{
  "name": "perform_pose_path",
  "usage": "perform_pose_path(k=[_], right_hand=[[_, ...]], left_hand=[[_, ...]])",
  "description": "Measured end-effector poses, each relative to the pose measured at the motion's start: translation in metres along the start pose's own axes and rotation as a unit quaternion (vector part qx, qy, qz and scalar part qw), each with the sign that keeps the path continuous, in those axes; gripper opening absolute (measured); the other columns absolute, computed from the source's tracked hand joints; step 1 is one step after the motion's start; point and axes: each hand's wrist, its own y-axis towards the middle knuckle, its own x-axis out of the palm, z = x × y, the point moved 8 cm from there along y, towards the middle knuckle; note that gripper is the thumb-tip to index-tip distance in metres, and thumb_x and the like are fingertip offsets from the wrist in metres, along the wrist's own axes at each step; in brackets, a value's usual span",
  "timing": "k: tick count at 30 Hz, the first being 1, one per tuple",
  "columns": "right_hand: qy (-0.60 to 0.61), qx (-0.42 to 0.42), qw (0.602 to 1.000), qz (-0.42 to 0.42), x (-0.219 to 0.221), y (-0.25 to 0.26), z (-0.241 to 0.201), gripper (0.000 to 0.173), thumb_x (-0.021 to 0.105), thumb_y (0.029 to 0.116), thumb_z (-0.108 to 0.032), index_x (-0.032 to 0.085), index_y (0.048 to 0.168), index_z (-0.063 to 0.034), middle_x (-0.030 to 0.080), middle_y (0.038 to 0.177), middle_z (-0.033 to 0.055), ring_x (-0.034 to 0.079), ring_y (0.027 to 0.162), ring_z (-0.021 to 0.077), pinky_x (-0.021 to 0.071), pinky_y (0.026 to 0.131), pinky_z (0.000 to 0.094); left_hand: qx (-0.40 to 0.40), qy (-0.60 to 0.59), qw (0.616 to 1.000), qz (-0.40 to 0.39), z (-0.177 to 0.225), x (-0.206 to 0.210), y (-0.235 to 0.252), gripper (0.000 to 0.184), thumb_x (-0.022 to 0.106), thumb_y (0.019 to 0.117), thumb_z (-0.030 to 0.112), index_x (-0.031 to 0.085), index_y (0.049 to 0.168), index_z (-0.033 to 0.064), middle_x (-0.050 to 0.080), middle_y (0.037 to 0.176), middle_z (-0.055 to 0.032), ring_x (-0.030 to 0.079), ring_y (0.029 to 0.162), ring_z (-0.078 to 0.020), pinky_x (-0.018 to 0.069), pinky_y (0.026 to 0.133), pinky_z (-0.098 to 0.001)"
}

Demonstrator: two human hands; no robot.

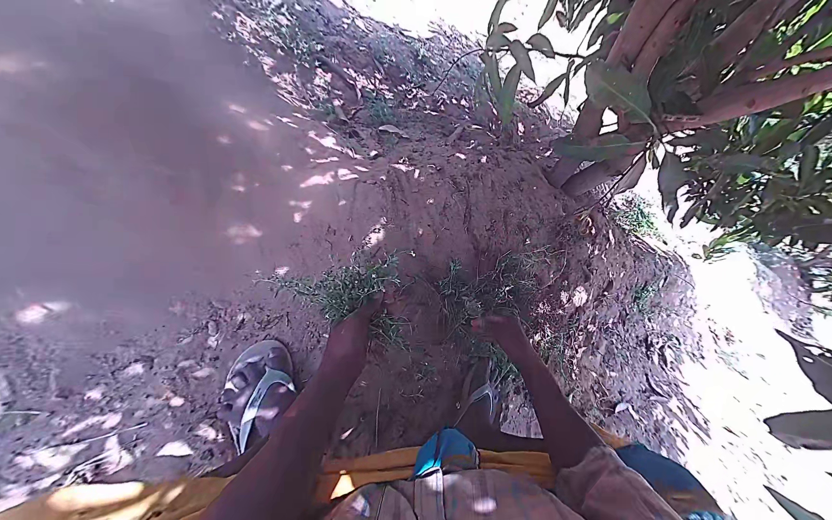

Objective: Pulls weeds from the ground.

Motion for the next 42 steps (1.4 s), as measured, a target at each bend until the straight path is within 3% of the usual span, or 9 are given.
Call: perform_pose_path(k=[4, 9, 15, 21, 26, 30, 35, 40, 42], right_hand=[[0.314, -0.168, 0.934, 0.017, -0.027, -0.022, -0.055, 0.032, 0.037, 0.1022, 0.001, 0.067, 0.111, 0.0083, 0.074, 0.113, 0.0142, 0.074, 0.099, 0.0174, 0.0594, 0.089, 0.0309], [-0.060, -0.032, 0.997, 0.028, -0.028, -0.010, -0.025, 0.031, 0.050, 0.1064, -0.014, 0.066, 0.125, 0.0066, 0.067, 0.123, 0.0210, 0.065, 0.112, 0.0220, 0.0472, 0.101, 0.0394], [-0.002, -0.157, 0.988, -0.002, -0.001, -0.033, -0.068, 0.022, 0.055, 0.1021, -0.004, 0.070, 0.116, 0.0053, 0.071, 0.114, 0.0154, 0.069, 0.100, 0.0132, 0.0538, 0.092, 0.0284], [-0.117, -0.283, 0.951, -0.050, 0.057, -0.067, -0.075, 0.029, 0.048, 0.1006, -0.002, 0.073, 0.113, 0.0062, 0.071, 0.113, 0.0226, 0.068, 0.106, 0.0290, 0.0503, 0.095, 0.0394], [-0.203, -0.235, 0.938, -0.157, 0.087, -0.070, -0.061, 0.033, 0.045, 0.1053, -0.010, 0.068, 0.121, 0.0084, 0.067, 0.120, 0.0300, 0.061, 0.119, 0.0426, 0.0414, 0.107, 0.0521], [-0.176, -0.189, 0.946, -0.198, 0.081, -0.047, -0.045, 0.030, 0.045, 0.1041, -0.004, 0.066, 0.122, 0.0081, 0.066, 0.121, 0.0260, 0.063, 0.113, 0.0346, 0.0455, 0.101, 0.0474], [-0.132, -0.069, 0.980, -0.129, 0.031, -0.001, 0.004, 0.021, 0.049, 0.1030, 0.000, 0.067, 0.112, 0.0047, 0.067, 0.104, 0.0198, 0.064, 0.084, 0.0236, 0.0527, 0.082, 0.0401], [0.113, -0.023, 0.990, -0.087, 0.002, 0.003, 0.001, 0.025, 0.044, 0.1056, -0.002, 0.061, 0.123, 0.0058, 0.067, 0.115, 0.0154, 0.068, 0.084, 0.0141, 0.0566, 0.077, 0.0299], [0.143, -0.038, 0.986, -0.081, 0.000, 0.000, -0.010, 0.030, 0.042, 0.1065, -0.003, 0.057, 0.131, 0.0035, 0.063, 0.129, 0.0167, 0.068, 0.099, 0.0165, 0.0561, 0.086, 0.0323]], left_hand=[[-0.007, -0.009, 1.000, -0.009, -0.010, 0.001, -0.001, 0.022, 0.045, 0.1075, 0.008, 0.065, 0.102, 0.0019, 0.071, 0.079, 0.0016, 0.067, 0.074, -0.0056, 0.0554, 0.074, -0.0208], [0.020, -0.006, 1.000, -0.021, -0.001, 0.004, 0.001, 0.024, 0.040, 0.1089, 0.010, 0.062, 0.102, 0.0027, 0.070, 0.080, 0.0019, 0.068, 0.075, -0.0067, 0.0570, 0.075, -0.0227], [-0.023, -0.020, 0.996, -0.080, -0.008, 0.023, -0.008, 0.025, 0.038, 0.1090, 0.006, 0.061, 0.102, 0.0002, 0.071, 0.083, -0.0037, 0.070, 0.079, -0.0128, 0.0584, 0.077, -0.0270], [-0.143, 0.071, 0.978, -0.135, -0.024, 0.043, -0.035, 0.020, 0.042, 0.1081, 0.009, 0.060, 0.112, 0.0009, 0.069, 0.096, -0.0051, 0.067, 0.088, -0.0111, 0.0552, 0.082, -0.0279], [-0.139, 0.203, 0.962, -0.118, -0.021, 0.038, -0.043, 0.016, 0.045, 0.1045, 0.001, 0.058, 0.111, -0.0048, 0.063, 0.096, -0.0061, 0.061, 0.086, -0.0096, 0.0515, 0.082, -0.0277], [-0.034, 0.047, 0.997, -0.047, -0.009, 0.017, -0.016, 0.020, 0.039, 0.1088, 0.009, 0.057, 0.113, -0.0006, 0.068, 0.092, -0.0042, 0.067, 0.083, -0.0099, 0.0566, 0.079, -0.0274], [0.013, -0.086, 0.995, 0.037, 0.003, -0.003, 0.003, 0.022, 0.040, 0.1103, 0.019, 0.055, 0.095, 0.0129, 0.060, 0.069, 0.0037, 0.063, 0.062, -0.0075, 0.0572, 0.064, -0.0240], [0.016, -0.024, 0.999, 0.027, 0.001, 0.001, -0.002, 0.011, 0.048, 0.1059, 0.009, 0.057, 0.099, 0.0098, 0.062, 0.080, 0.0027, 0.062, 0.073, -0.0071, 0.0557, 0.074, -0.0254], [0.028, 0.033, 0.999, 0.024, 0.001, 0.002, -0.005, 0.006, 0.053, 0.1024, 0.003, 0.058, 0.105, 0.0044, 0.066, 0.085, -0.0004, 0.065, 0.077, -0.0083, 0.0569, 0.076, -0.0267]])
